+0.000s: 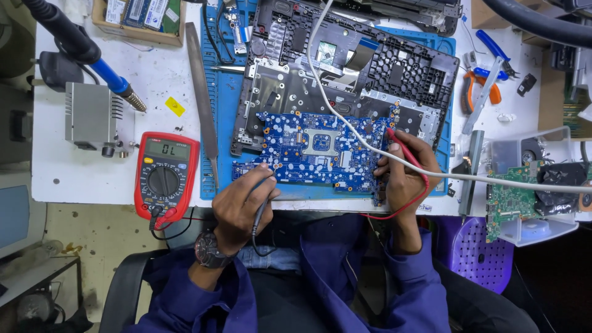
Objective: The person uses a digital multimeter to test various points on a blue circuit board. They hold the multimeter probes in both hands and touch them to different components and solder points on the board while observing the readings on the multimeter display.
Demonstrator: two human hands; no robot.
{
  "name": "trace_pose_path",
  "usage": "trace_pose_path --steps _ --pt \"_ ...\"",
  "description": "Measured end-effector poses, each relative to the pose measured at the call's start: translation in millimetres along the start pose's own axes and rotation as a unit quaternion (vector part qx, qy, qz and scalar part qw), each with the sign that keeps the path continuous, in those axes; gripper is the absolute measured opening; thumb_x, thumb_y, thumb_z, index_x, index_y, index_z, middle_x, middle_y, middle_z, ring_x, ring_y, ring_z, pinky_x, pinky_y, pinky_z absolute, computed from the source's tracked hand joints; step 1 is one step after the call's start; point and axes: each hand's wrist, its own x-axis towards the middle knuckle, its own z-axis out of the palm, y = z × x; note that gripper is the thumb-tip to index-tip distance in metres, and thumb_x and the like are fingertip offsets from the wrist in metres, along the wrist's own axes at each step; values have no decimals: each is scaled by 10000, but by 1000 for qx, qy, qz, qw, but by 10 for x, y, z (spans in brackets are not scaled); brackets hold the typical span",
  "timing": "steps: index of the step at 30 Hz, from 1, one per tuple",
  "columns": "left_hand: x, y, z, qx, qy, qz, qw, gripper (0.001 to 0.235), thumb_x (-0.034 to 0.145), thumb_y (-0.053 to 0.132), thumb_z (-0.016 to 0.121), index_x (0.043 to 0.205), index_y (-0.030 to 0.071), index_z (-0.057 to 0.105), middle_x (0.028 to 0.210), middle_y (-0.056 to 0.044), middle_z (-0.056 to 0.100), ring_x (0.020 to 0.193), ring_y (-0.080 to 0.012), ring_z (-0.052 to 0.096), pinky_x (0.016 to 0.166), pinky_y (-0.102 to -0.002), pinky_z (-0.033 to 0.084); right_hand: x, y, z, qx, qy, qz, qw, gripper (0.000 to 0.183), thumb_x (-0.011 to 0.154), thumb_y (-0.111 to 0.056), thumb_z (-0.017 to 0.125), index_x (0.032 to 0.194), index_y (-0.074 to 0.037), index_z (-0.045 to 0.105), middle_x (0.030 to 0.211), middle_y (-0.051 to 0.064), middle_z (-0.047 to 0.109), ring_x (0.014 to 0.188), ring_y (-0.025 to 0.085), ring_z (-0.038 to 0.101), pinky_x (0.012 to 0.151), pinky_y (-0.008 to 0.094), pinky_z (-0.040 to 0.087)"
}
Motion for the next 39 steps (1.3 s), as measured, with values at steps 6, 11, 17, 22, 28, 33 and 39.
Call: trace_pose_path --steps 6,11,17,22,28,33,39 --pt "8 8 0 -1 2 -1 1000 199 1029 222 640 977 74 762 951 -85 776 948 -282 795 787 -341 655 18 -53 7 1 1 -20 1000 120 1065 65 568 1158 134 599 1031 350 704 530 212 647 436 300 571" --pt "-1 0 9 -5 1 -1 1000 200 1032 216 632 982 71 760 952 -90 776 948 -287 795 792 -345 653 24 -27 11 4 8 -20 1000 97 1069 68 563 1133 138 583 1000 344 692 529 225 644 430 303 567" --pt "-2 0 17 -2 3 -1 1000 203 1034 216 629 979 71 759 946 -92 777 942 -289 796 785 -347 656 18 26 -22 1 -8 -25 1000 94 1068 69 564 1129 139 581 1003 337 687 543 225 652 438 304 576" --pt "14 4 9 -5 2 -1 1000 211 1038 223 625 979 70 757 948 -93 778 942 -291 795 778 -349 655 -3 19 -54 7 -17 -50 999 109 1063 68 560 1136 147 572 987 342 679 529 237 644 430 323 578" --pt "0 13 18 12 8 -5 1000 193 1032 217 643 974 77 762 946 -87 781 937 -284 797 770 -341 655 99 -143 3 -21 -53 -88 994 96 995 140 627 1086 162 605 944 345 679 540 269 655 439 360 584" --pt "27 22 12 17 13 -4 1000 216 1037 247 634 956 88 755 936 -74 780 928 -270 798 770 -326 653 163 -222 200 11 -84 -35 996 97 1020 72 645 1085 143 658 923 279 681 604 242 690 492 336 614" --pt "15 8 28 24 14 -3 1000 196 1023 245 657 946 99 763 936 -64 782 932 -253 799 776 -317 655 103 -93 191 -5 -100 -23 995 103 1018 70 642 1073 156 627 930 318 691 645 307 725 542 384 639"
